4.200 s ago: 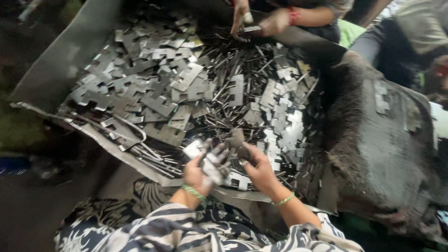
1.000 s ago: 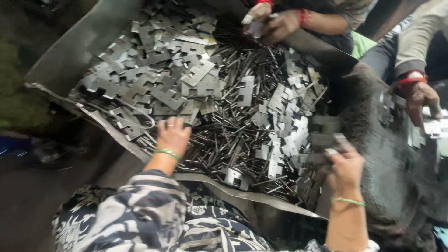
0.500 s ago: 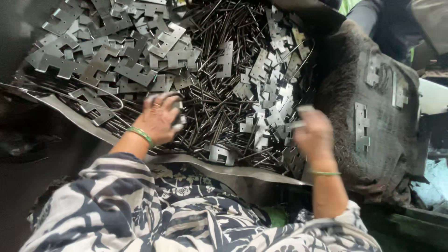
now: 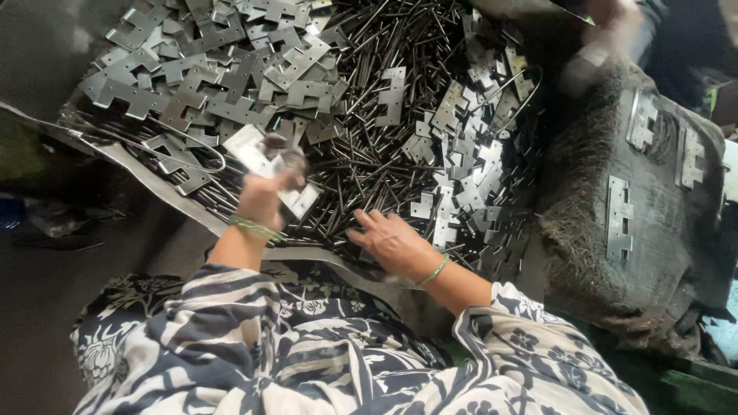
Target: The person sorts metal parts from a large bin, picking up individual pieces and placing them onto a nearby surface. The task involves repetitive handling of small metallic components in a workshop setting.
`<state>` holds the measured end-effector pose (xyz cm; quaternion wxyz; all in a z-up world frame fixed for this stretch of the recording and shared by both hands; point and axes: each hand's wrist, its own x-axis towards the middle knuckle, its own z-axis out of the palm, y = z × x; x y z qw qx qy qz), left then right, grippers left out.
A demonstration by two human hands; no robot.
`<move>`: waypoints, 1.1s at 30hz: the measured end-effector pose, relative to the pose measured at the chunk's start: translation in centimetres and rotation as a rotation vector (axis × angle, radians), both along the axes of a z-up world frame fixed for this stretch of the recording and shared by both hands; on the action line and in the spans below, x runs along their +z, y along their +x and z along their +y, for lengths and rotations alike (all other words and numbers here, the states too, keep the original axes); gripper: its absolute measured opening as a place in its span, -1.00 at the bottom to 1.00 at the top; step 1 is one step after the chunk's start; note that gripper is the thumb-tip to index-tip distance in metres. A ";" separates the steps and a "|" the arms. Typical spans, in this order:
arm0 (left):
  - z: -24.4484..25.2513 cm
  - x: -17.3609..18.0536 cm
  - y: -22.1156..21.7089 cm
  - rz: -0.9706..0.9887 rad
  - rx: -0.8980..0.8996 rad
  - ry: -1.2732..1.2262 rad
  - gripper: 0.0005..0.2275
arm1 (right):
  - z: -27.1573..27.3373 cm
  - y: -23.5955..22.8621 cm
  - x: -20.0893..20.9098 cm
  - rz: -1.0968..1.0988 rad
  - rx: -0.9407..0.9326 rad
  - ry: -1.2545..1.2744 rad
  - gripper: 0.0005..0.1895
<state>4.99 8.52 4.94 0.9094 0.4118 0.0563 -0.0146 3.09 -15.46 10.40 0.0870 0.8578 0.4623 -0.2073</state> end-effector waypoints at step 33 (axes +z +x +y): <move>-0.4 1.9 -4.0 0.402 0.266 -0.258 -0.83 | -17.0 -0.3 -1.5 0.783 -1.581 1.618 -0.34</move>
